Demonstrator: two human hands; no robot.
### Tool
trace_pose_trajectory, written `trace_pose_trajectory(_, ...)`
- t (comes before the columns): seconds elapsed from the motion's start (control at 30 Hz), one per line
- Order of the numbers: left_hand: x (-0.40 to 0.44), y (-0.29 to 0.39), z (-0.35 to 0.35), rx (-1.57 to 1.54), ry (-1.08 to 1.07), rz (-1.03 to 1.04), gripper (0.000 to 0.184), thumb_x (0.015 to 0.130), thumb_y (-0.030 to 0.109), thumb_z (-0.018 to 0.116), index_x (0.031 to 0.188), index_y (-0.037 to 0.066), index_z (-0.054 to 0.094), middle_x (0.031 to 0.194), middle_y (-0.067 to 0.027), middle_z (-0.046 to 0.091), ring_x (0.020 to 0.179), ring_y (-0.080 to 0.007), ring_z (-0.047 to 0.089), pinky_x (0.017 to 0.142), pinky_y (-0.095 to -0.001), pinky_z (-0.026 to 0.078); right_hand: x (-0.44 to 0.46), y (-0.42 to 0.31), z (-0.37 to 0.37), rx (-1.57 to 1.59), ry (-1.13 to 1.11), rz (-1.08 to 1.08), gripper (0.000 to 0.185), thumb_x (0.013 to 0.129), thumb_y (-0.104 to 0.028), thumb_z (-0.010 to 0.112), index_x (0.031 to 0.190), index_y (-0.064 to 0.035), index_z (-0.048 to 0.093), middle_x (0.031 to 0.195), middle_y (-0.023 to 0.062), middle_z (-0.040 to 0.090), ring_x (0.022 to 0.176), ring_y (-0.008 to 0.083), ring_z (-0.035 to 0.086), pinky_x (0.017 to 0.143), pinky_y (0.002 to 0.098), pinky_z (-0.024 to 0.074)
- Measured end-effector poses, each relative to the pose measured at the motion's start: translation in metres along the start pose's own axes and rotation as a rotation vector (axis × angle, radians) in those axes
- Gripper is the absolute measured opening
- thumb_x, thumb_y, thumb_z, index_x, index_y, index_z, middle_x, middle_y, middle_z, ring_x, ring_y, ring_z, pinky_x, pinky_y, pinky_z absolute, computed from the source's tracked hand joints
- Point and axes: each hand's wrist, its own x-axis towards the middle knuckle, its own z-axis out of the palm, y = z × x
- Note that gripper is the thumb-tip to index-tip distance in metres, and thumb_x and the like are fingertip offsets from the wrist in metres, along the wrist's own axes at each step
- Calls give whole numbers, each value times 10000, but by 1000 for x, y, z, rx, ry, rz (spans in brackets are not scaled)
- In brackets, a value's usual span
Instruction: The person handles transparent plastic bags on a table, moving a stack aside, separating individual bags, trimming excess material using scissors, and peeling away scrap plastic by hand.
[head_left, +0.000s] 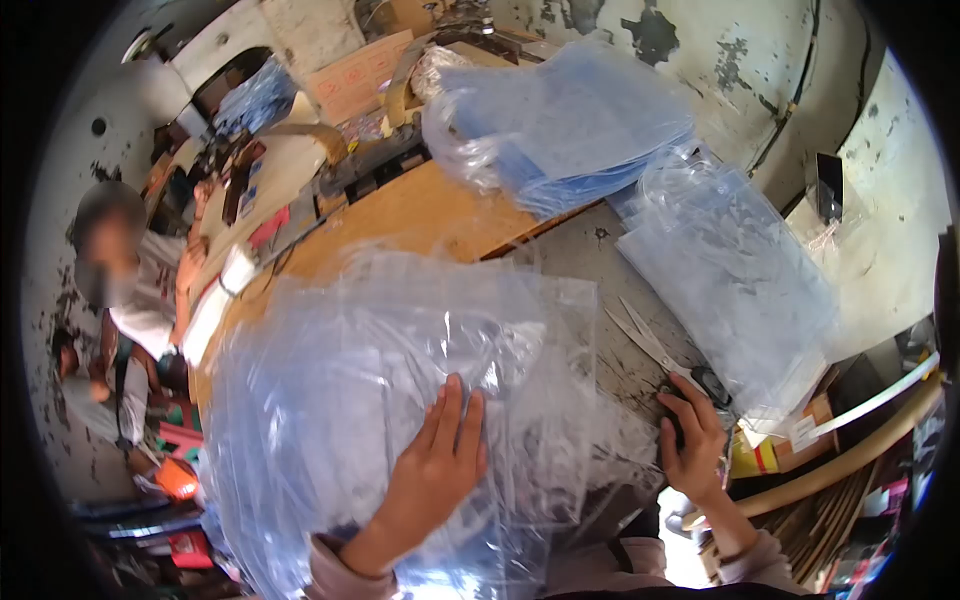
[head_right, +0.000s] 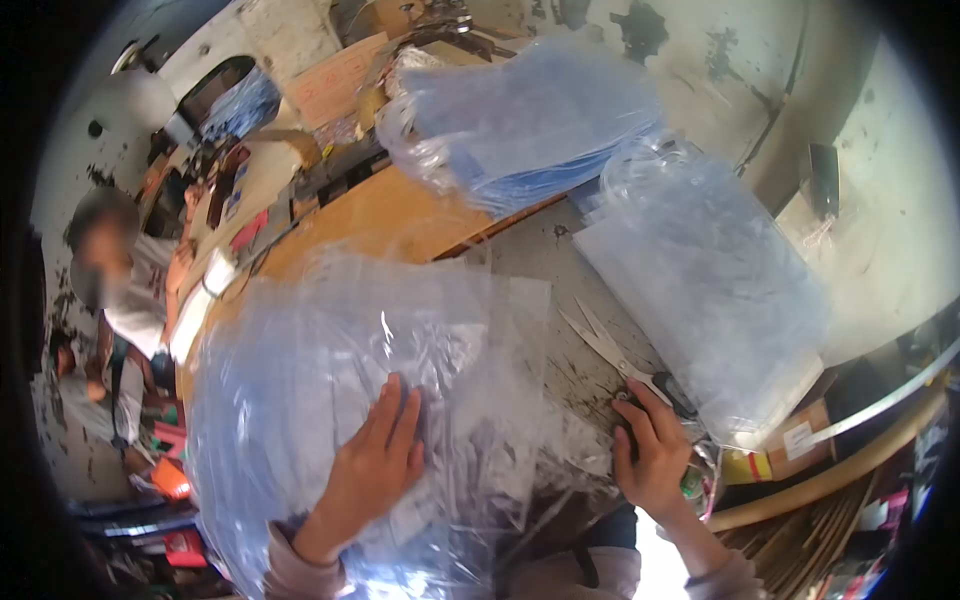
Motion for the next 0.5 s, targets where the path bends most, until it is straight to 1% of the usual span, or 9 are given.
trace_pose_trajectory(0.03,-2,1,3,79,68,69,446,772,43,573,1201,-47,490,1223,-310,477,996,-372,599,771,-358,538,-2,1,1,-22,9,3,249,721,-34,580,966,-38,623,1161,141,575,958,314,592,798,361,475)
trace_pose_trajectory(0.07,-3,5,1,98,140,85,356,764,-3,562,1117,-48,543,1112,-244,578,852,-293,655,691,-312,551,-4,0,2,-2,19,18,243,728,-40,584,968,-46,627,1162,132,577,965,308,591,804,361,475)
trace_pose_trajectory(0.17,0,8,-25,5,108,-54,281,751,-25,572,1027,-76,564,1086,-217,593,822,-265,655,632,-302,550,-9,6,9,43,100,17,207,750,-60,604,954,-71,642,1141,111,595,969,287,592,807,344,476)
trace_pose_trajectory(0.23,10,15,-48,48,322,-93,251,735,-48,584,985,-66,578,990,-164,637,723,-241,654,564,-286,537,-11,6,11,65,126,38,188,748,-65,613,934,-73,643,1124,106,601,949,283,593,794,345,478)
trace_pose_trajectory(0.27,13,23,-60,34,315,-100,251,735,-48,584,985,-66,578,990,-164,637,723,-241,654,564,-286,537,-12,8,10,57,112,41,188,748,-65,613,934,-73,643,1124,106,601,949,283,593,794,345,478)
trace_pose_trajectory(0.33,15,34,-80,192,595,-61,239,712,-49,604,950,-21,604,907,-118,658,706,-204,649,547,-245,529,-12,7,11,58,146,9,179,749,-60,610,925,-76,641,1108,100,604,929,283,590,779,350,479)
trace_pose_trajectory(0.37,10,43,-82,190,584,-60,239,712,-49,604,950,-21,604,907,-118,658,706,-204,649,547,-245,529,-11,8,11,61,141,19,179,749,-60,610,925,-76,641,1108,100,604,929,283,590,779,350,479)
trace_pose_trajectory(0.43,-12,70,-81,284,490,201,182,733,-8,593,906,37,626,841,-69,666,753,-158,648,672,-264,539,-11,10,9,73,143,-50,181,753,-56,601,929,-78,636,1094,94,606,922,291,580,768,354,478)
trace_pose_trajectory(0.5,-41,95,-69,358,211,487,137,778,64,592,902,82,646,931,-53,667,870,-172,655,832,-332,503,-13,12,9,42,168,-82,183,755,-51,596,933,-74,635,1096,92,606,943,298,567,770,354,477)
